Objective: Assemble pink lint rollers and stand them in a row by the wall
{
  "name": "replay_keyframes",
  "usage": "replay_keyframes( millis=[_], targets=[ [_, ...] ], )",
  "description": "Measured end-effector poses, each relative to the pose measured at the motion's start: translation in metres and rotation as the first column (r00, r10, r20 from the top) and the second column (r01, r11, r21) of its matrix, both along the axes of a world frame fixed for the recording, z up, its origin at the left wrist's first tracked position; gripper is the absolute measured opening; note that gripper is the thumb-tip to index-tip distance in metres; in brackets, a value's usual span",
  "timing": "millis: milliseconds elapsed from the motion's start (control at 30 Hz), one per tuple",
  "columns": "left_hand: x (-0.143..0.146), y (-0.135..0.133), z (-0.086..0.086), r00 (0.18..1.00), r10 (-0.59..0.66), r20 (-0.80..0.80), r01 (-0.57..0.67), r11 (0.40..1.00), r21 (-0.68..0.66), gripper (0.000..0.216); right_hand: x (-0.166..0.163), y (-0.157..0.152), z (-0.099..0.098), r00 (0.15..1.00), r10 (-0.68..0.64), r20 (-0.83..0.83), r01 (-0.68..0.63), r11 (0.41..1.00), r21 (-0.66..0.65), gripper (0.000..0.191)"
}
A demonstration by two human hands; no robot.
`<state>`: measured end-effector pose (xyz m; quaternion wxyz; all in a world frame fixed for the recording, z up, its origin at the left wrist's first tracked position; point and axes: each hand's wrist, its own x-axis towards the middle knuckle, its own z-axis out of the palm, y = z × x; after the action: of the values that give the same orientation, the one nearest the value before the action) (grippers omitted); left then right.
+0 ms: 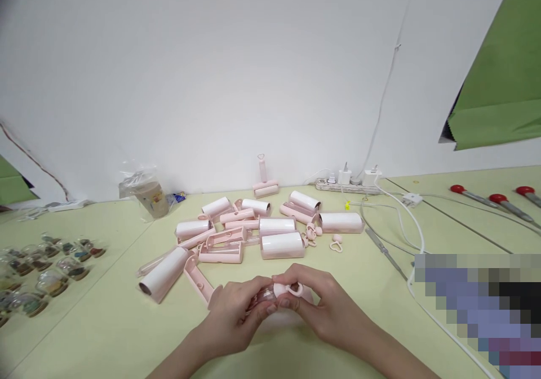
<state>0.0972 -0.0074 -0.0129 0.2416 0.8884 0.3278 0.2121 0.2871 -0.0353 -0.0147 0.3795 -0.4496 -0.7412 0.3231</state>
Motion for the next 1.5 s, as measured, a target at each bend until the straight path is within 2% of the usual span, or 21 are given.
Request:
replay_keyframes(
  millis=[100,167,300,400,467,567,600,733,800,900,967,1000,1033,1067,1133,1167,1233,1300,1400,1500],
  targets=[
    [-0.001,0.001,0.006,0.997,0.030,0.065,-0.019,0.987,-0.160,0.024,-0.002,0.002,0.009,0.999,-0.054,-0.009,0.054,0.998,0.021,0.018],
    [-0.003,0.001,0.010,0.994,0.053,0.096,-0.019,0.947,-0.321,0.025,-0.001,0.002,0.018,0.996,-0.077,0.051,0.075,0.996,0.049,0.019],
    [-0.009,0.002,0.011,0.984,0.102,0.144,-0.002,0.821,-0.571,0.036,0.005,0.001,0.036,0.968,0.067,0.240,-0.083,0.995,0.057,0.017],
    [-0.010,0.002,0.013,0.981,0.075,0.176,0.074,0.700,-0.710,0.033,0.008,0.001,0.038,0.946,0.144,0.289,-0.150,0.989,-0.001,0.013],
    [-0.010,0.001,0.016,0.975,0.027,0.219,0.144,0.673,-0.725,0.024,0.007,0.002,0.034,0.957,0.142,0.254,-0.145,0.989,-0.009,0.015],
    [-0.008,-0.002,0.022,0.956,0.024,0.292,0.183,0.729,-0.660,0.023,0.004,0.005,0.028,0.980,0.110,0.167,-0.107,0.994,-0.024,0.021],
    [-0.008,-0.003,0.022,0.947,0.034,0.321,0.196,0.728,-0.656,0.023,0.002,0.006,0.027,0.986,0.093,0.142,-0.089,0.995,-0.033,0.023],
    [-0.005,-0.004,0.017,0.902,0.101,0.419,0.259,0.649,-0.715,0.029,-0.003,0.015,0.035,0.995,0.062,0.083,-0.055,0.996,-0.076,0.028],
    [-0.004,-0.002,0.012,0.884,0.133,0.448,0.272,0.633,-0.724,0.031,-0.007,0.020,0.039,0.996,0.079,0.032,-0.074,0.991,-0.114,0.028],
    [-0.002,0.005,0.005,0.829,0.135,0.542,0.352,0.626,-0.696,0.032,-0.018,0.025,0.039,0.982,0.096,-0.163,-0.120,0.982,-0.147,0.026],
    [-0.003,0.011,0.001,0.750,0.135,0.648,0.448,0.617,-0.647,0.035,-0.025,0.024,0.038,0.958,0.104,-0.268,-0.147,0.978,-0.145,0.026],
    [-0.005,0.014,0.000,0.707,0.137,0.694,0.480,0.629,-0.612,0.038,-0.026,0.023,0.039,0.952,0.098,-0.288,-0.141,0.981,-0.133,0.026],
    [-0.007,0.016,0.000,0.678,0.127,0.724,0.478,0.672,-0.565,0.041,-0.026,0.022,0.041,0.952,0.076,-0.296,-0.114,0.987,-0.113,0.026],
    [-0.011,0.019,0.000,0.685,0.104,0.721,0.433,0.738,-0.518,0.045,-0.025,0.020,0.043,0.953,0.038,-0.301,-0.067,0.994,-0.088,0.026],
    [-0.017,0.022,0.001,0.815,0.068,0.576,0.242,0.863,-0.443,0.056,-0.018,0.017,0.048,0.959,-0.073,-0.273,0.067,0.997,-0.031,0.025],
    [-0.020,0.022,0.002,0.894,0.070,0.442,0.135,0.899,-0.417,0.065,-0.013,0.017,0.050,0.964,-0.129,-0.234,0.132,0.991,-0.002,0.026],
    [-0.021,0.022,0.000,0.981,0.080,0.176,-0.002,0.915,-0.403,0.081,-0.004,0.017,0.051,0.973,-0.206,-0.106,0.212,0.976,0.052,0.025],
    [-0.018,0.020,-0.004,0.998,0.066,0.003,-0.059,0.910,-0.410,0.078,0.001,0.017,0.049,0.974,-0.226,-0.003,0.225,0.969,0.099,0.023],
    [-0.012,0.019,-0.013,0.994,0.057,-0.098,-0.091,0.915,-0.394,0.060,0.003,0.017,0.044,0.977,-0.206,0.055,0.198,0.971,0.133,0.022],
    [-0.011,0.020,-0.016,0.994,0.055,-0.094,-0.087,0.916,-0.392,0.057,0.002,0.014,0.043,0.975,-0.182,0.123,0.165,0.977,0.136,0.021]
  ],
)
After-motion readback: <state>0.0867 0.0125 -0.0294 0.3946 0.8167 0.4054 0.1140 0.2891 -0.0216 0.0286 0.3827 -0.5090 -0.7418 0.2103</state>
